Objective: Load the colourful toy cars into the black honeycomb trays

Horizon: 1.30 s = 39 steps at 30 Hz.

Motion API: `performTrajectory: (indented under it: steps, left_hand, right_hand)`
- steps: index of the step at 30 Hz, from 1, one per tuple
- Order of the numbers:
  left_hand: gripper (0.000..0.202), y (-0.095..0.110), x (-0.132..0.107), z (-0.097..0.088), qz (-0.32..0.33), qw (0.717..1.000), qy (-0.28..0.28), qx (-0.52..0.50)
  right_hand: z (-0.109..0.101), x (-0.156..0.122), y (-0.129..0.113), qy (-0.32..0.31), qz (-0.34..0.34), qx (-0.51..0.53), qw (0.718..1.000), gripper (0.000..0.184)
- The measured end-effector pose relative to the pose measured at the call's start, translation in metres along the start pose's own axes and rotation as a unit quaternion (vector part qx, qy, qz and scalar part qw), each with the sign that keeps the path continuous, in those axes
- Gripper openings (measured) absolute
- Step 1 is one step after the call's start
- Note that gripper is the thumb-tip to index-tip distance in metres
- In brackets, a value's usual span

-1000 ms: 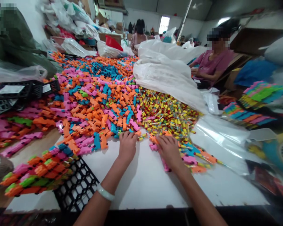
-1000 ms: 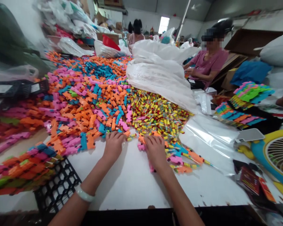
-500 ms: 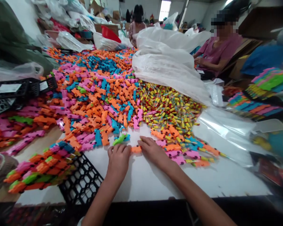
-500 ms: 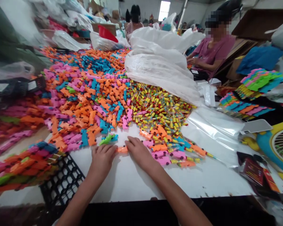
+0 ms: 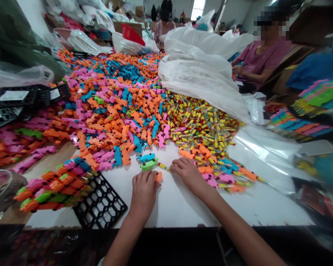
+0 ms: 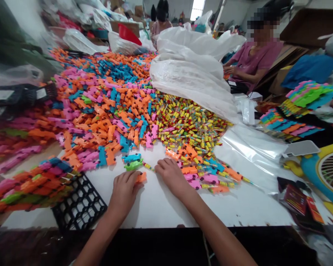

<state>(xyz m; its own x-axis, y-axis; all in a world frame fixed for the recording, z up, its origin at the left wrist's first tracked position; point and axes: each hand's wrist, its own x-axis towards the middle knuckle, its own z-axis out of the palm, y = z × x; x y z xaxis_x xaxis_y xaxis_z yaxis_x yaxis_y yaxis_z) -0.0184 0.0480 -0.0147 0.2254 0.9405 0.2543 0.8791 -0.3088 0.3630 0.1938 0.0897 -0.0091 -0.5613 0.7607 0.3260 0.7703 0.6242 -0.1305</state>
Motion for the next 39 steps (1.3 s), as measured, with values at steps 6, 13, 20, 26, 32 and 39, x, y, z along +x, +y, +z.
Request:
performTrajectory:
  steps: [6, 13, 20, 26, 32, 39]
  left_hand:
    - [0.025, -0.001, 0.0, -0.003, -0.046, 0.998, -0.03, -0.023]
    - [0.032, -0.011, -0.014, -0.013, -0.079, 0.991, -0.01, -0.106]
    - [0.041, -0.004, -0.007, -0.017, -0.231, 0.937, -0.01, -0.261]
    - [0.036, -0.009, -0.013, -0.026, -0.223, 0.919, -0.044, -0.323]
    - [0.029, -0.006, -0.013, -0.02, -0.195, 0.929, -0.044, -0.311]
    - [0.025, -0.006, -0.016, -0.022, -0.121, 0.946, -0.043, -0.296]
  right_hand:
    - [0.004, 0.004, 0.006, -0.041, -0.026, -0.02, 0.999, 0.012]
    - [0.018, 0.012, -0.008, -0.027, 0.073, 0.019, 0.997, 0.014]
    - [0.042, 0.059, -0.024, -0.035, 0.134, 0.043, 0.989, 0.015]
    - [0.033, 0.033, -0.024, -0.032, 0.124, 0.127, 0.984, 0.013]
    - [0.022, 0.008, -0.026, 0.0, 0.075, 0.218, 0.973, 0.012]
    - [0.004, -0.007, -0.035, -0.023, 0.077, 0.339, 0.937, 0.02]
